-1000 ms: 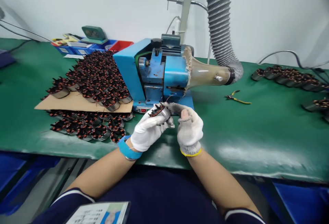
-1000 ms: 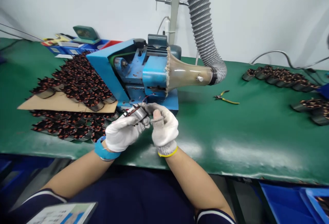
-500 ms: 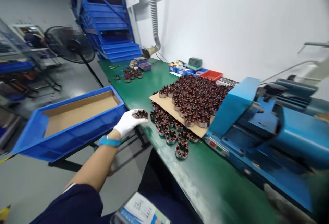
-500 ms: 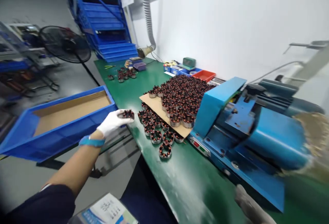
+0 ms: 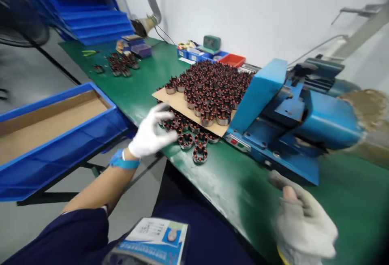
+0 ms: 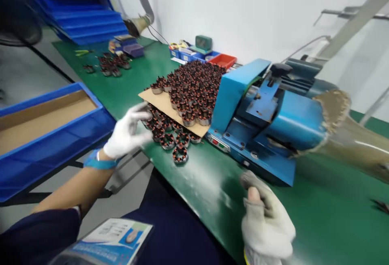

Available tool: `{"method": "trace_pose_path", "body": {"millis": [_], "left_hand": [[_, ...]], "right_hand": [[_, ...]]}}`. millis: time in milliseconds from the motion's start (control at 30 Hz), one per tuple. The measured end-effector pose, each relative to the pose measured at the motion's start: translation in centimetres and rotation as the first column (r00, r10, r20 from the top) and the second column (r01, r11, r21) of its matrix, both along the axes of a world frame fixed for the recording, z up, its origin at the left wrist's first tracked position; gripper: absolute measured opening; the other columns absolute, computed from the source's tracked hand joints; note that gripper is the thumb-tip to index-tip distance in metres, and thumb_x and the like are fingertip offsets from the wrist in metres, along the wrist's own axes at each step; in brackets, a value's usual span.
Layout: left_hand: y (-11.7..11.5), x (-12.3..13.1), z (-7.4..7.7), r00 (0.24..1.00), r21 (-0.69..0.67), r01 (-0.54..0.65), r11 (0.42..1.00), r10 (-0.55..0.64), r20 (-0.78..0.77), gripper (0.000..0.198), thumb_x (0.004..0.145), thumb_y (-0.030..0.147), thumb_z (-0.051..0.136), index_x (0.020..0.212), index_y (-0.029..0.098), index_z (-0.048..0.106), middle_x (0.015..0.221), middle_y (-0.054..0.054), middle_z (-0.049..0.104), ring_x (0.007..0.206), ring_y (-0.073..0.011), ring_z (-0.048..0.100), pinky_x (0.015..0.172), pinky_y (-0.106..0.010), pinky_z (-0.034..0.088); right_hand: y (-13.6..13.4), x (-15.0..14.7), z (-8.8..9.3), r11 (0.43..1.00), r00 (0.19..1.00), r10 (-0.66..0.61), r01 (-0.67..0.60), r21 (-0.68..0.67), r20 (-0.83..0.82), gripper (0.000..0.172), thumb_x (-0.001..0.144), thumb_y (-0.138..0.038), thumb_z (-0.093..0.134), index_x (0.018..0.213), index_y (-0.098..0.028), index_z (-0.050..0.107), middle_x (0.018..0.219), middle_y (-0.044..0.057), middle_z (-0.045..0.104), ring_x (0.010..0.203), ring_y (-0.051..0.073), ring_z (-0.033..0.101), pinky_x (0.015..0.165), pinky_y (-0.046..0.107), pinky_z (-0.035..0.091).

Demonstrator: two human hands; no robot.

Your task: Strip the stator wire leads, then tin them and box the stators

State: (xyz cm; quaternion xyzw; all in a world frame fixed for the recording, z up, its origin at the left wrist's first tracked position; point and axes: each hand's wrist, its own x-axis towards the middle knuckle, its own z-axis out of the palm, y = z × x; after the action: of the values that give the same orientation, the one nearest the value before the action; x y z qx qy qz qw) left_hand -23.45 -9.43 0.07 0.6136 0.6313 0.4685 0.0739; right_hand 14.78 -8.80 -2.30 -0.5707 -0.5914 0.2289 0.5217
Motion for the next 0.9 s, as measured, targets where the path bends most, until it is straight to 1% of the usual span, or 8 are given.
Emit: {"method": "trace_pose_path", "body": {"millis": [100, 200, 333, 467, 533, 667, 767, 900], "left_hand": [[-2.1, 6.1, -0.9, 0.86, -0.128, 0.302, 0.945, -0.328, -0.391, 0.06, 0.061, 0.049, 0.081, 0.111, 0.021, 0.063, 0.153, -0.018, 0.037, 0.143, -0.038, 0.033, 0.114, -0.058, 0.033], [-2.4, 9.0, -2.2, 0.769, -0.152, 0.296, 0.943, -0.329, -0.547, 0.035, 0.074, 0.04, 0.073, 0.101, 0.021, 0.065, 0.151, -0.018, 0.041, 0.144, -0.0394, 0.032, 0.113, -0.061, 0.032], [-1.7, 11.4, -2.7, 0.723, -0.179, 0.336, 0.925, -0.375, -0.58, 0.018, 0.079, 0.029, 0.067, 0.096, 0.022, 0.066, 0.156, -0.015, 0.033, 0.147, -0.042, 0.022, 0.113, -0.068, 0.023], [-1.4, 14.6, -2.3, 0.641, -0.258, 0.56, 0.787, -0.61, -0.467, 0.028, 0.08, 0.02, 0.064, 0.107, 0.023, 0.063, 0.157, -0.016, 0.032, 0.145, -0.0372, 0.031, 0.114, -0.061, 0.032], [-1.4, 15.8, -2.4, 0.676, -0.264, 0.598, 0.757, -0.653, -0.342, 0.038, 0.08, 0.021, 0.064, 0.117, 0.021, 0.056, 0.155, -0.018, 0.034, 0.141, -0.0326, 0.04, 0.111, -0.052, 0.041], [-1.4, 17.6, -3.1, 0.869, -0.235, 0.409, 0.882, -0.455, -0.195, 0.088, 0.063, 0.053, 0.079, 0.133, 0.014, 0.043, 0.145, -0.023, 0.045, 0.131, -0.0349, 0.05, 0.106, -0.05, 0.046], [-1.1, 18.5, -3.4, 0.878, -0.288, 0.311, 0.906, -0.39, -0.277, 0.067, 0.069, 0.058, 0.074, 0.119, 0.017, 0.057, 0.121, -0.015, 0.063, 0.112, -0.0326, 0.061, 0.097, -0.049, 0.05], [-0.4, 19.4, -2.9, 0.852, -0.347, 0.363, 0.865, -0.458, -0.252, 0.045, 0.076, 0.051, 0.07, 0.107, 0.019, 0.063, 0.102, -0.009, 0.066, 0.095, -0.0271, 0.065, 0.084, -0.042, 0.054]], "right_hand": [[0.2, -0.8, 0.3, 0.998, 0.991, 0.058, -0.055, 0.025, -0.122, 0.02, 0.082, -0.039, 0.067, 0.085, -0.021, 0.074, 0.088, 0.01, 0.076, 0.089, 0.031, 0.073, 0.076, 0.044, 0.059], [0.4, -0.5, 0.2, 0.984, 0.98, 0.179, -0.177, 0.026, -0.085, 0.019, 0.084, -0.037, 0.065, 0.087, -0.021, 0.074, 0.091, 0.008, 0.076, 0.092, 0.028, 0.072, 0.085, 0.044, 0.057], [0.4, -0.7, 0.9, 0.885, 0.891, 0.43, -0.384, -0.263, 0.144, 0.022, 0.085, -0.037, 0.061, 0.098, -0.024, 0.072, 0.101, 0.005, 0.073, 0.093, 0.023, 0.07, 0.083, 0.04, 0.057], [0.9, -1.1, 1.6, 0.829, 0.736, 0.541, -0.386, -0.404, 0.407, 0.049, 0.074, -0.041, 0.072, 0.119, -0.023, 0.065, 0.124, 0.008, 0.065, 0.112, 0.026, 0.062, 0.097, 0.042, 0.05], [1.4, -0.6, 1.8, 0.818, 0.669, 0.57, -0.409, -0.404, 0.478, 0.057, 0.069, -0.045, 0.076, 0.12, -0.021, 0.065, 0.126, 0.01, 0.063, 0.118, 0.029, 0.058, 0.101, 0.043, 0.047], [2.0, 0.7, 2.5, 0.746, 0.665, 0.64, -0.419, -0.518, 0.385, 0.058, 0.071, -0.051, 0.074, 0.121, -0.024, 0.064, 0.125, 0.007, 0.065, 0.116, 0.027, 0.059, 0.098, 0.04, 0.047], [2.4, 0.3, 2.4, 0.723, 0.752, 0.616, -0.42, -0.548, 0.236, 0.043, 0.082, -0.049, 0.062, 0.119, -0.026, 0.065, 0.12, 0.005, 0.068, 0.111, 0.024, 0.062, 0.096, 0.038, 0.048], [2.7, -1.1, 1.1, 0.754, 0.855, 0.515, -0.42, -0.506, 0.058, 0.023, 0.085, -0.036, 0.054, 0.089, -0.022, 0.071, 0.089, 0.004, 0.073, 0.087, 0.02, 0.066, 0.08, 0.034, 0.05]]}}
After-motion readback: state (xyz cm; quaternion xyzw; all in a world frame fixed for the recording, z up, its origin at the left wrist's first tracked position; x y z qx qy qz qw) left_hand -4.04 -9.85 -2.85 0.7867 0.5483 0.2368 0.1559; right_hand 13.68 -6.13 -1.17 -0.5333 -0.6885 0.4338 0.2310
